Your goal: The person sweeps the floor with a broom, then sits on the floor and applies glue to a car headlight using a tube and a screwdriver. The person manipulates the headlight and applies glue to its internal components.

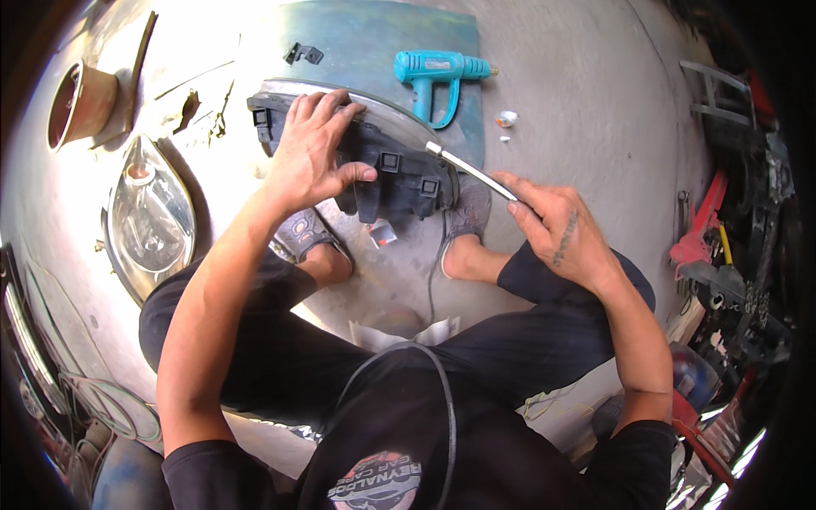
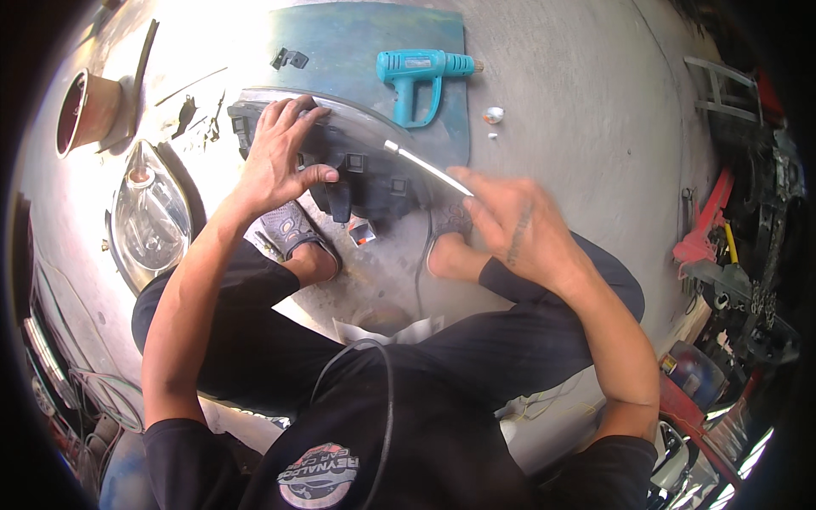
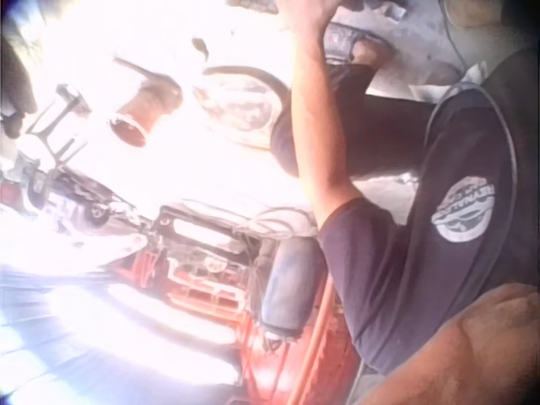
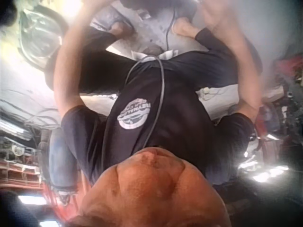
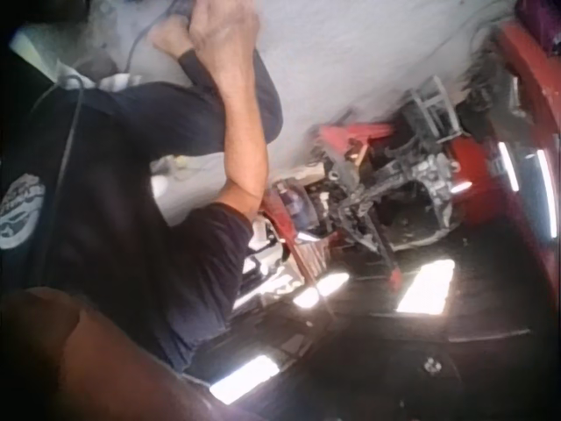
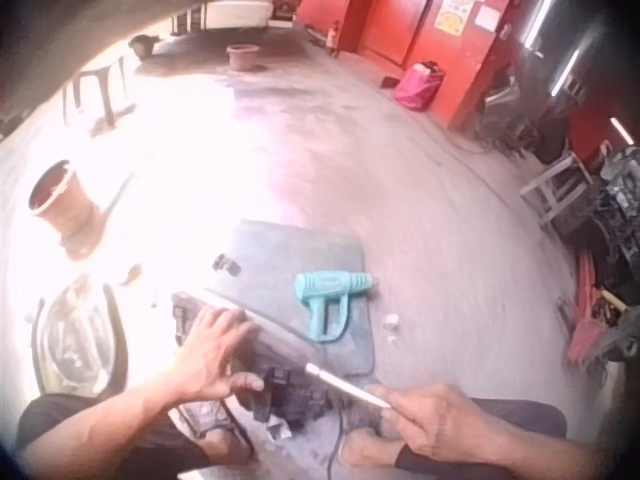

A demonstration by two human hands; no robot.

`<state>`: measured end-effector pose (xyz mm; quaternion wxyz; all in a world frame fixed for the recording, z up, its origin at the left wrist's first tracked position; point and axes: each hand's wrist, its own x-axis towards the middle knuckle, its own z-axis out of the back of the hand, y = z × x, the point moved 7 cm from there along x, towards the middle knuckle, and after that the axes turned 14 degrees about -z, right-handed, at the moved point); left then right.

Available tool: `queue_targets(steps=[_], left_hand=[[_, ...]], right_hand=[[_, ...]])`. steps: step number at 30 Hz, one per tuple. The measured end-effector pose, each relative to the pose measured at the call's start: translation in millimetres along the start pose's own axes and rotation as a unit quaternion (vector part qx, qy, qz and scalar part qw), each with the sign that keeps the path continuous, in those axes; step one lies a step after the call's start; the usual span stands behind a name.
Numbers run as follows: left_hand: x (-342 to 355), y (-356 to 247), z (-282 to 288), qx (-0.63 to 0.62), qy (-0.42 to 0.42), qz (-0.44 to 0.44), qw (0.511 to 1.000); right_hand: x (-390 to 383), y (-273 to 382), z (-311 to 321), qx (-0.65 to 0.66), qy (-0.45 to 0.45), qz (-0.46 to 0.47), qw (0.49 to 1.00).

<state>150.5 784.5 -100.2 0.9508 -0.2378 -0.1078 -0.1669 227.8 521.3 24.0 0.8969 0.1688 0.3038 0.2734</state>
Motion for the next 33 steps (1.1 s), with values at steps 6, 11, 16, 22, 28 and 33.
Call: queue_targets(steps=[6,11,16,22,28,33], left_hand=[[-2,-2,2,-0.009,0.003,0.002,1.000],[0,-4,3,-0.003,0.006,0.005,1.000],[1,-6,2,0.007,0.002,-0.008,1.000],[-3,-6,4,-0.003,0.000,0.002,1.000],[-7,3,4,0.006,0.001,0.005,1.000],[-4,-7,1,0.021,0.007,0.003,1.000]], right_hand=[[-3,3,-23,-0.033,-0.012,0.063,0.997],[4,27,-27,-0.129,-0.030,0.130,0.983],[20,54,-27,-0.227,0.014,0.152,0.962],[20,92,-18,-0.280,0.028,0.191,0.940],[33,93,-47,-0.272,0.041,0.255,0.927],[33,96,-57,-0.284,0.019,0.236,0.929]])
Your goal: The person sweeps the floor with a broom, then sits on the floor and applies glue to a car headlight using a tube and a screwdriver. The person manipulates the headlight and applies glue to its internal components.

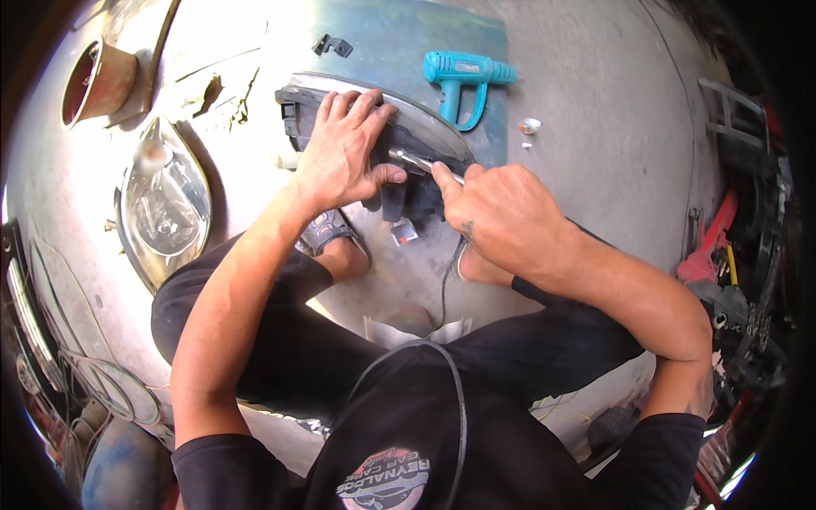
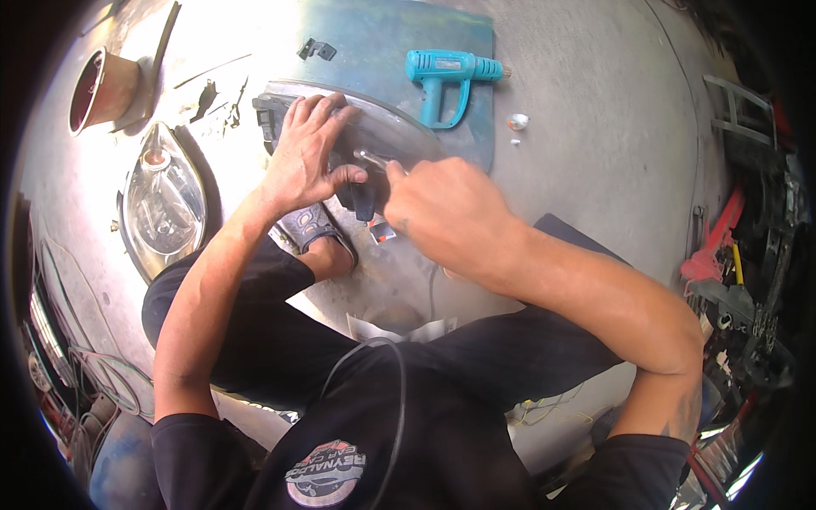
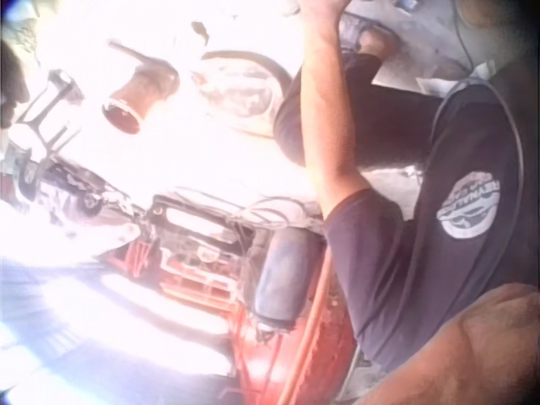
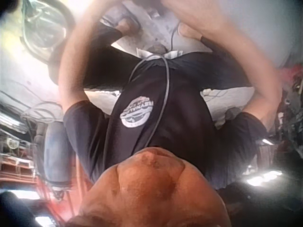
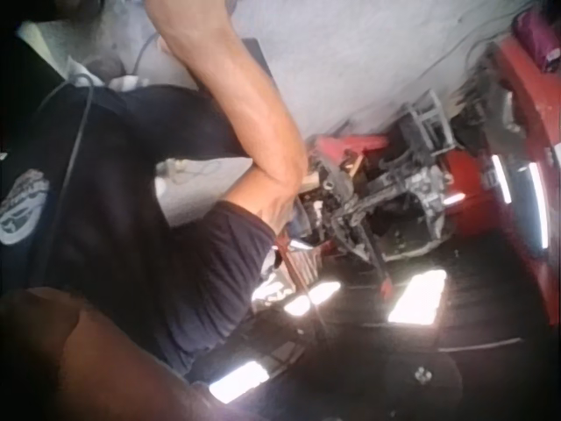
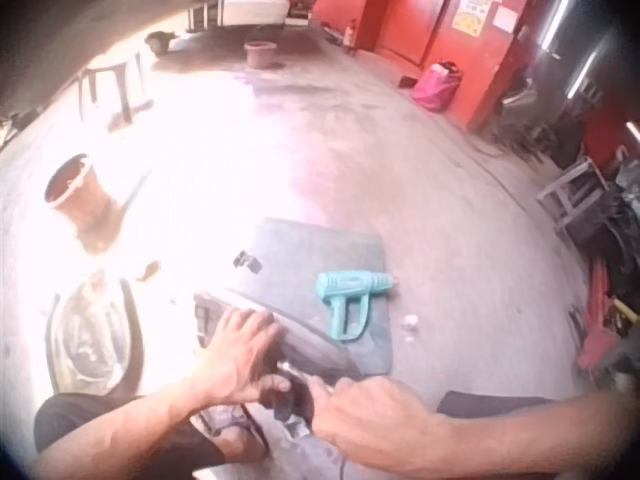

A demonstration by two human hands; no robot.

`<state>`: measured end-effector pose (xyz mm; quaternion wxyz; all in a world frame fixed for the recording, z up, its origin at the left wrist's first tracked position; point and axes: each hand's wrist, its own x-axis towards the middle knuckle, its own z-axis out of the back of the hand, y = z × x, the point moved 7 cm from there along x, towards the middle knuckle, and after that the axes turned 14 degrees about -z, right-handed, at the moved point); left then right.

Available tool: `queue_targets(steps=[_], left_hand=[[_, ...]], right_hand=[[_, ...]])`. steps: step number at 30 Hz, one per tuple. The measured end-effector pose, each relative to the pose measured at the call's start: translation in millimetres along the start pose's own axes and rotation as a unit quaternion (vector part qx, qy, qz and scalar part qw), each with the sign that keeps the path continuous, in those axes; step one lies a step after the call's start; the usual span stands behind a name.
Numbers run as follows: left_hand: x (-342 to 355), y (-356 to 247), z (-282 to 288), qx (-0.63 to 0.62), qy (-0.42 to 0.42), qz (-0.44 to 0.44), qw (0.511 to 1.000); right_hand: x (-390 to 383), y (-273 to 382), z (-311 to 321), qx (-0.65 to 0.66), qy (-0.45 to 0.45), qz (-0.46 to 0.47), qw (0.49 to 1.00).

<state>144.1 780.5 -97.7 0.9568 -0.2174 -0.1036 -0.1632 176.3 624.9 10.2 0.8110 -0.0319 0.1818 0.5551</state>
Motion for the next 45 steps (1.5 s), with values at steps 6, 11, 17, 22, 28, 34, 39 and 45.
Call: queue_targets(steps=[6,11,17,22,28,34,39,45], left_hand=[[3,-4,2,0.012,0.007,-0.003,1.000],[8,-5,5,0.009,0.016,-0.007,1.000],[9,-5,6,-0.008,0.000,-0.015,1.000],[9,-3,4,-0.012,-0.005,-0.018,1.000],[5,3,-4,0.022,-0.007,-0.024,0.999],[21,6,-9,0.005,0.035,-0.027,0.999],[18,7,3,0.023,0.031,-0.019,0.999],[32,8,-2,0.009,0.046,-0.018,0.999]], right_hand=[[1,10,4,-0.030,-0.004,-0.004,1.000],[0,2,14,0.000,-0.012,0.007,1.000],[10,2,18,-0.010,0.081,0.015,0.997],[24,9,19,-0.033,0.152,0.011,0.988],[26,7,10,-0.043,0.165,0.015,0.985],[3,-22,1,-0.040,0.049,-0.050,0.997],[-45,-83,34,0.120,-0.006,-0.120,0.985],[-116,-235,15,0.185,0.021,-0.311,0.932]])
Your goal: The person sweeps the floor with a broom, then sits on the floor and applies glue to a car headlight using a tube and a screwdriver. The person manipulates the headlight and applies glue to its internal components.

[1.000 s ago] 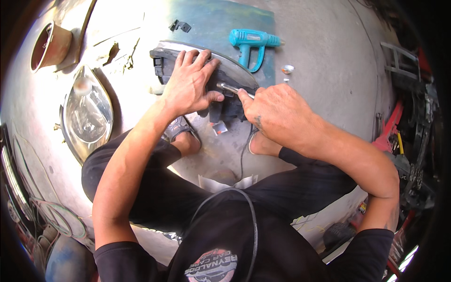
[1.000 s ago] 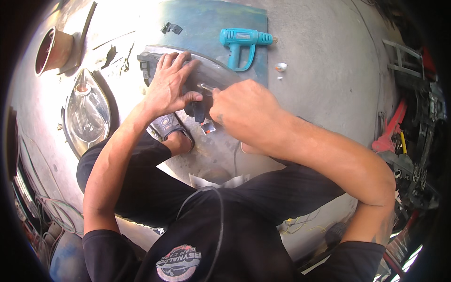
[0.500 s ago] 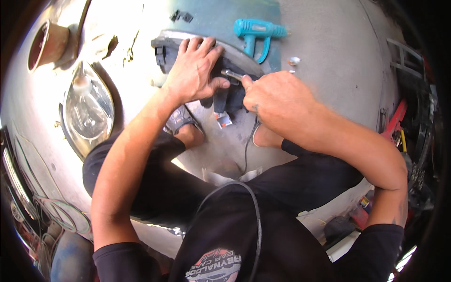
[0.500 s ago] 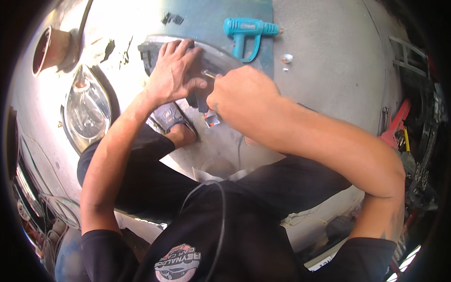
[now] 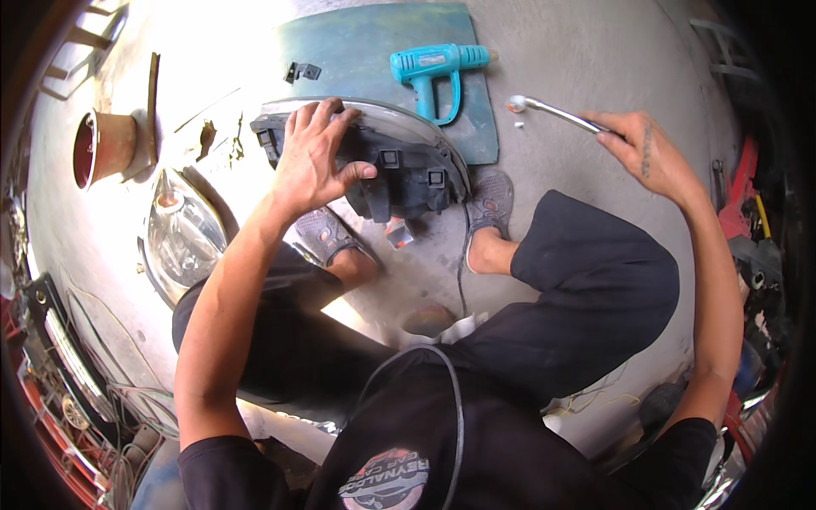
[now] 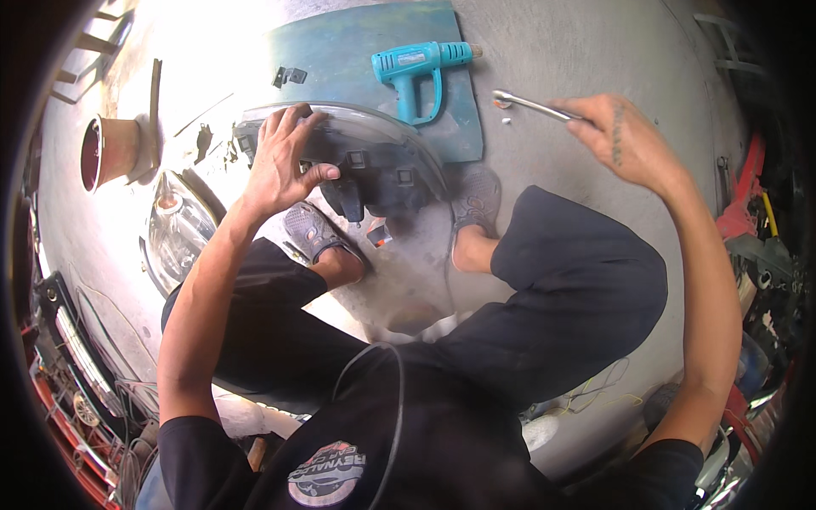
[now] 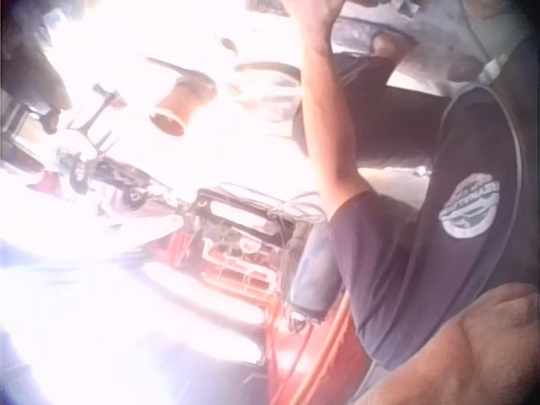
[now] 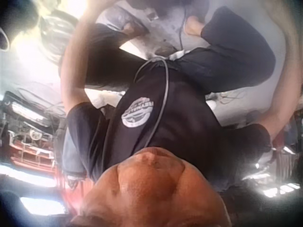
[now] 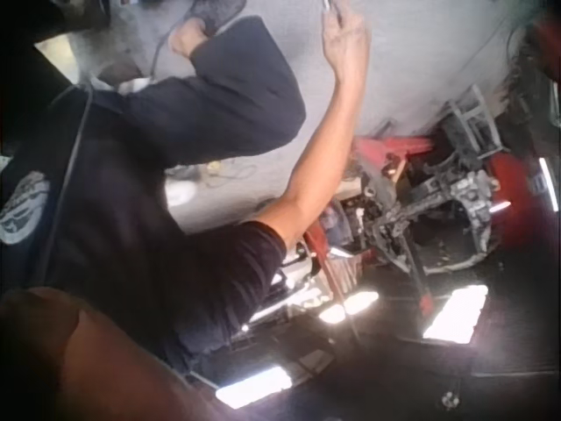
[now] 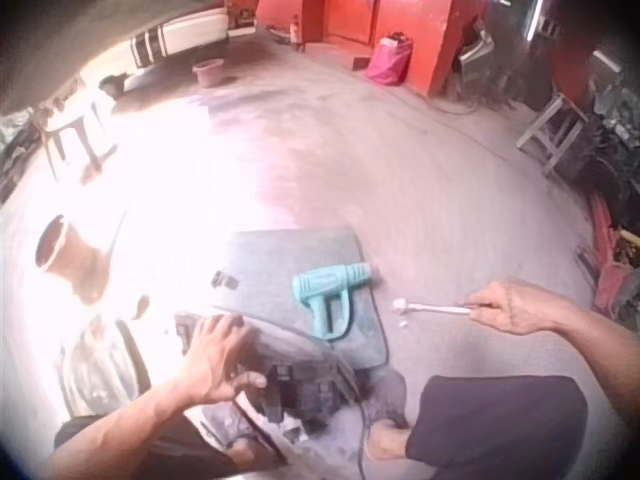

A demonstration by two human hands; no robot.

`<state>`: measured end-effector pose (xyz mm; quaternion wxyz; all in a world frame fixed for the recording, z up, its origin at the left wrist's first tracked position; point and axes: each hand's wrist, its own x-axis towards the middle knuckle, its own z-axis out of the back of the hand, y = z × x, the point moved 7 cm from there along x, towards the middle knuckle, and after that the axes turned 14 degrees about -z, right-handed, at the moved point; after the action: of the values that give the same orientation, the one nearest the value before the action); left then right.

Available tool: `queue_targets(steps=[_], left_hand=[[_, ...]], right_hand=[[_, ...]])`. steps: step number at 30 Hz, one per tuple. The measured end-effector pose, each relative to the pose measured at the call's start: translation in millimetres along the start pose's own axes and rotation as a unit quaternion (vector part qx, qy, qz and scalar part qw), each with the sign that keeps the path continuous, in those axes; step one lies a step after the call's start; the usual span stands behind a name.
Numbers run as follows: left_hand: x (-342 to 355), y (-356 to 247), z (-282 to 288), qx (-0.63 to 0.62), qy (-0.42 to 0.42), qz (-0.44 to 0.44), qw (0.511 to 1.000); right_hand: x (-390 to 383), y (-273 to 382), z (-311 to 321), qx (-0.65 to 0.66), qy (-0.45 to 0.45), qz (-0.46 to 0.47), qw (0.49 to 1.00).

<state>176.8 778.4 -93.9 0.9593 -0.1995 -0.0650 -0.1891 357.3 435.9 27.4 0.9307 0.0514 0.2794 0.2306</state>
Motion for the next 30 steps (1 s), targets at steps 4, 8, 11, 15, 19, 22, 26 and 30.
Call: queue_targets(steps=[4,8,11,15,19,22,26,30], left_hand=[[14,3,-3,-0.022,0.032,0.012,0.999],[30,7,-11,-0.034,0.067,0.020,0.997],[34,10,2,-0.030,0.104,0.051,0.993],[53,16,-1,-0.045,0.118,0.050,0.991],[68,14,-3,-0.052,0.125,0.040,0.990],[66,29,-12,-0.058,0.149,0.078,0.984],[78,24,-7,-0.063,0.157,0.085,0.982],[87,21,-16,-0.077,0.175,0.058,0.980]], right_hand=[[28,-125,-72,0.141,0.063,-0.162,0.975],[40,-191,-225,0.268,-0.045,-0.160,0.949],[39,-169,-306,0.299,-0.072,-0.232,0.923],[10,-170,-362,0.305,-0.212,-0.242,0.896],[5,-161,-389,0.231,-0.167,-0.259,0.923],[18,-155,-396,0.166,-0.102,-0.240,0.951],[26,-168,-395,0.151,-0.085,-0.238,0.956],[16,-260,-404,0.092,-0.226,-0.373,0.895]])
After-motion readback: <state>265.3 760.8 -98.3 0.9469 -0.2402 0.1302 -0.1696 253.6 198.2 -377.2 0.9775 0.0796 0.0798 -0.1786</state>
